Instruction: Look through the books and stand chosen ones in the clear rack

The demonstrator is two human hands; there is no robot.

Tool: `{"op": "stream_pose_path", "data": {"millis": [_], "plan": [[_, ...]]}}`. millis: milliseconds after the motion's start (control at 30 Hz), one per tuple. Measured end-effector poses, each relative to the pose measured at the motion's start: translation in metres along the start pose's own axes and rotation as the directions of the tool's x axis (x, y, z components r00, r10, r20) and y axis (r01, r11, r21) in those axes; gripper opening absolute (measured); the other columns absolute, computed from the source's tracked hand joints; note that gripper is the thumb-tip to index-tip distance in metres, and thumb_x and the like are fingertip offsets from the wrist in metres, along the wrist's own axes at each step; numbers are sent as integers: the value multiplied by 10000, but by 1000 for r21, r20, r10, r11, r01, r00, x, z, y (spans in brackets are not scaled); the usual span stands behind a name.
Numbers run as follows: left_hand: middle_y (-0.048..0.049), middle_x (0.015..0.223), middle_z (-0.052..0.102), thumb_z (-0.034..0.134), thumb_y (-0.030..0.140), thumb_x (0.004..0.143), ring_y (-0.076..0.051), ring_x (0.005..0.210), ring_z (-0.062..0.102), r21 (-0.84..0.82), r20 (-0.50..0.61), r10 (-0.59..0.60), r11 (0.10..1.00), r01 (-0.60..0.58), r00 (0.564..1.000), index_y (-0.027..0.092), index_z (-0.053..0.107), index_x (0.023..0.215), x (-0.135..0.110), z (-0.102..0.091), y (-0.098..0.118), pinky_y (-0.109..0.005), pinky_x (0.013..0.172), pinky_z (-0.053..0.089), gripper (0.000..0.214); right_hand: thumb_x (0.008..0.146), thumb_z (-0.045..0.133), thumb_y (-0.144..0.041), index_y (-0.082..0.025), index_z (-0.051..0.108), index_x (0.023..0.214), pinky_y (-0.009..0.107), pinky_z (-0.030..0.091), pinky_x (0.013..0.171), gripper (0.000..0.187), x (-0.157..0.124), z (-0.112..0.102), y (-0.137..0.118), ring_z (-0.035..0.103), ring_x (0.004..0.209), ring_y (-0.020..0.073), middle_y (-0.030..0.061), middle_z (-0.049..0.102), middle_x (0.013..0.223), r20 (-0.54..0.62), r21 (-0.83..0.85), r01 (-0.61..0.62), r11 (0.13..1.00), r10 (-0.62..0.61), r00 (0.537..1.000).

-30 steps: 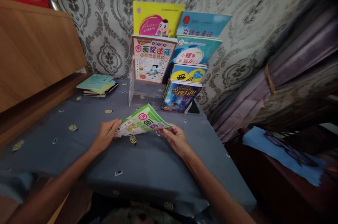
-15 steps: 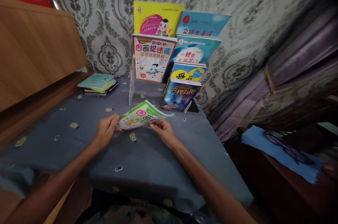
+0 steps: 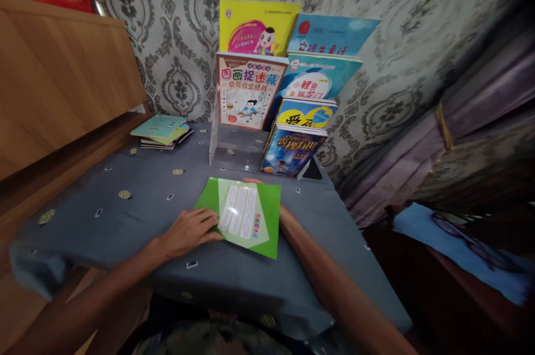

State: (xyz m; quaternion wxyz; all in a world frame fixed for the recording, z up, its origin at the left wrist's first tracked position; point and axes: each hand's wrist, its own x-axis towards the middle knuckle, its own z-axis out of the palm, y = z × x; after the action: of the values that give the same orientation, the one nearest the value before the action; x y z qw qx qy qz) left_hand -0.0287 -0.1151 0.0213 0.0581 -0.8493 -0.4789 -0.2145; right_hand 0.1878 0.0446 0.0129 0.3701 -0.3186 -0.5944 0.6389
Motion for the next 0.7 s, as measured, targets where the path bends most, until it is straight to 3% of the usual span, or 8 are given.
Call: {"op": "stream_pose_path", "data": {"millis": [133, 233, 333, 467, 533, 700], "plan": [[-60, 1088, 689, 357, 328, 1040, -172, 1009, 650, -35, 6, -72, 997, 72, 997, 193, 626, 1040, -4, -1, -10, -314, 882, 530, 301, 621, 826, -351, -232, 707, 1082, 316, 568, 607, 491, 2, -17, 2, 681, 641, 196, 20, 753, 774, 71, 176, -141, 974, 131, 989], [-65, 1084, 682, 347, 291, 1036, -176, 987, 646, -56, 19, -162, 985, 163, 987, 192, 638, 1028, -2, -3, -25, -328, 889, 530, 307, 745, 754, -482, -211, 705, 1050, 339, 588, 666, 411, 5, -37, -1, 714, 696, 213, 46, 764, 802, 65, 265, -214, 940, 204, 977], [-73, 1095, 675, 376, 282, 1020, -196, 1010, 629, -76, 52, -202, 976, 205, 978, 184, 639, 1029, 4, 1, -41, -352, 908, 524, 281, 823, 635, -621, -187, 676, 1097, 395, 602, 735, 515, 4, -54, -1, 741, 809, 255, 106, 774, 918, 95, 327, -270, 906, 252, 963], [-89, 1185, 652, 427, 293, 986, -228, 1117, 596, -87, 109, -222, 969, 232, 969, 182, 620, 1099, 21, 8, -63, -401, 999, 484, 250, 668, 860, -349, -239, 620, 1225, 414, 580, 866, 617, -1, -60, 8, 727, 963, 252, 95, 750, 1112, 62, 200, -178, 963, 169, 984], [-104, 1263, 630, 440, 302, 970, -241, 1180, 577, -93, 144, -239, 963, 254, 960, 177, 602, 1163, 31, 12, -75, -420, 1040, 459, 281, 613, 881, -241, -255, 635, 1211, 419, 563, 908, 647, -2, -58, 15, 712, 1002, 241, 77, 741, 1140, 51, 99, -125, 987, 120, 991], [-126, 1399, 577, 406, 322, 970, -266, 1313, 514, -43, 209, -340, 933, 356, 917, 174, 541, 1321, 45, 21, -94, -484, 1089, 410, 404, 656, 822, -252, -241, 675, 1148, 443, 541, 935, 514, 2, -56, 26, 698, 1019, 237, 75, 743, 1121, 34, -49, -48, 998, 50, 998]]}}
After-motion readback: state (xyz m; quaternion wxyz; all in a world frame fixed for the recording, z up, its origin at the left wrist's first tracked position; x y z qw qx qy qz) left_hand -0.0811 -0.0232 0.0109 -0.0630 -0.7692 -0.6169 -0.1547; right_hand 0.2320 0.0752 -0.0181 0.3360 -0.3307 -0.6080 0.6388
